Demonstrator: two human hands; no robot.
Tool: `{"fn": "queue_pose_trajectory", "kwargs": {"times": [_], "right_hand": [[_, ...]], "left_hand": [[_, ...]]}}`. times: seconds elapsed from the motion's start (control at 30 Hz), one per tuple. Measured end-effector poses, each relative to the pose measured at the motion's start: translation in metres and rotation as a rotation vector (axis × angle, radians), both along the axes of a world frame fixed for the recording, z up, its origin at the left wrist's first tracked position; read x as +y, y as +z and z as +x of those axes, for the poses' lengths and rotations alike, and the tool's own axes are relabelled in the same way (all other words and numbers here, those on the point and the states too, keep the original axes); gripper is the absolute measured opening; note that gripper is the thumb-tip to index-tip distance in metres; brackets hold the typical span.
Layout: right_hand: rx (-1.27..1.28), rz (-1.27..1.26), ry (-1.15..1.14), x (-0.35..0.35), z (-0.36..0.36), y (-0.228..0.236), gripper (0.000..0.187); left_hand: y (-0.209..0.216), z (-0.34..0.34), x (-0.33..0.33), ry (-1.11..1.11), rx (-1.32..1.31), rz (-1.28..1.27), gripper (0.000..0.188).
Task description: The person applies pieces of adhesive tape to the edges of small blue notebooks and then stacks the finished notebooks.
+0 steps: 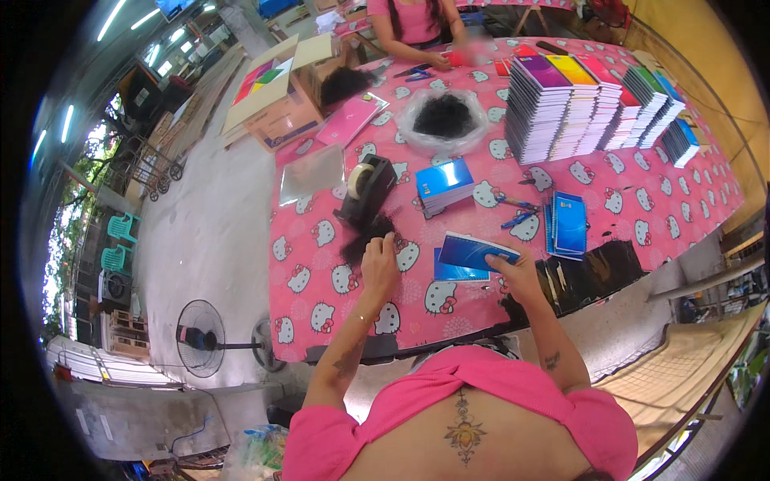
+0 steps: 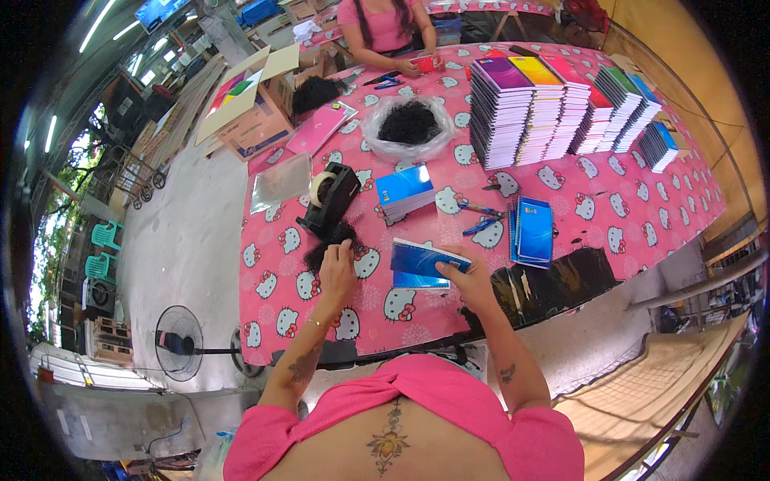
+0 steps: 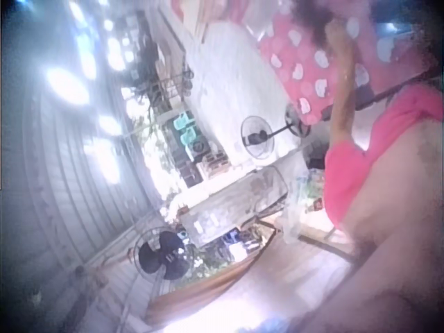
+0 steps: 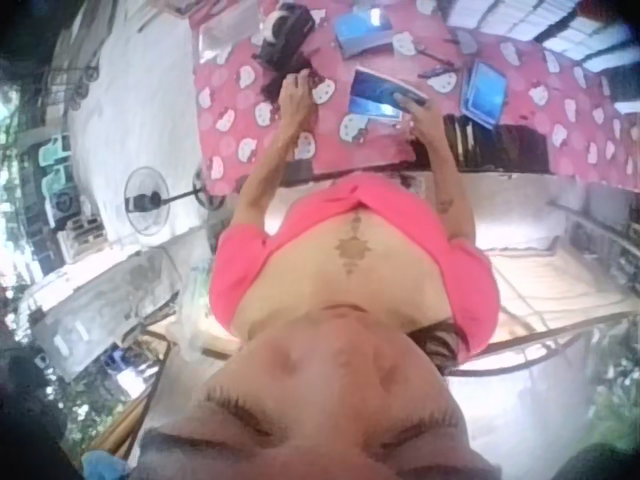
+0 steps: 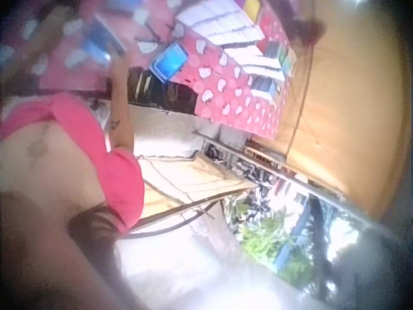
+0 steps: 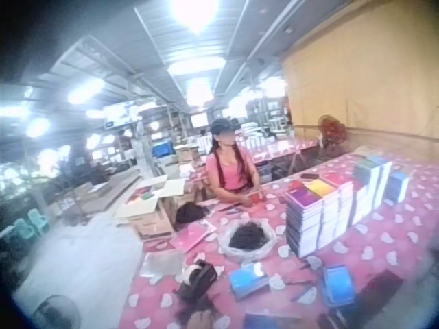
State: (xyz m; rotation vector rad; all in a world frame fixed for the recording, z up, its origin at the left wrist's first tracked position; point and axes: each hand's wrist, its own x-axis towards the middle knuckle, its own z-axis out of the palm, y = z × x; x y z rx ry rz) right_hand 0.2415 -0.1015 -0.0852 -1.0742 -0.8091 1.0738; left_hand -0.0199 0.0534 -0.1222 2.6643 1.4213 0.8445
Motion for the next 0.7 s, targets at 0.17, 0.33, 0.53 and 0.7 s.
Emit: {"fn": "queue_pose_trajectory", "kwargs": {"times": [0.17,0.33,0.53,0.7], "right_hand": [[-0.045,-0.083,-0.043,-0.007,-0.009,0.012,0.033],[-0.082,-0.094,-0.016,-0.009,-0.012,0.026,0.034],[-0.037,-0.151,0.035,-0.012,-0.021,0.051,0.039],[0.060,-0.154,0.071,-0.013,-0.018,0.051,0.041]], "left_hand": [[0.067,0.015,-0.027,-0.240,-0.295,-0.197,0.026],[0.119,0.027,-0.049,-0.411,-0.377,-0.158,0.021],[0.129,0.029,-0.053,-0.403,-0.481,-0.161,0.016],[0.137,0.031,-0.052,-0.425,-0.469,-0.137,0.013]]}}
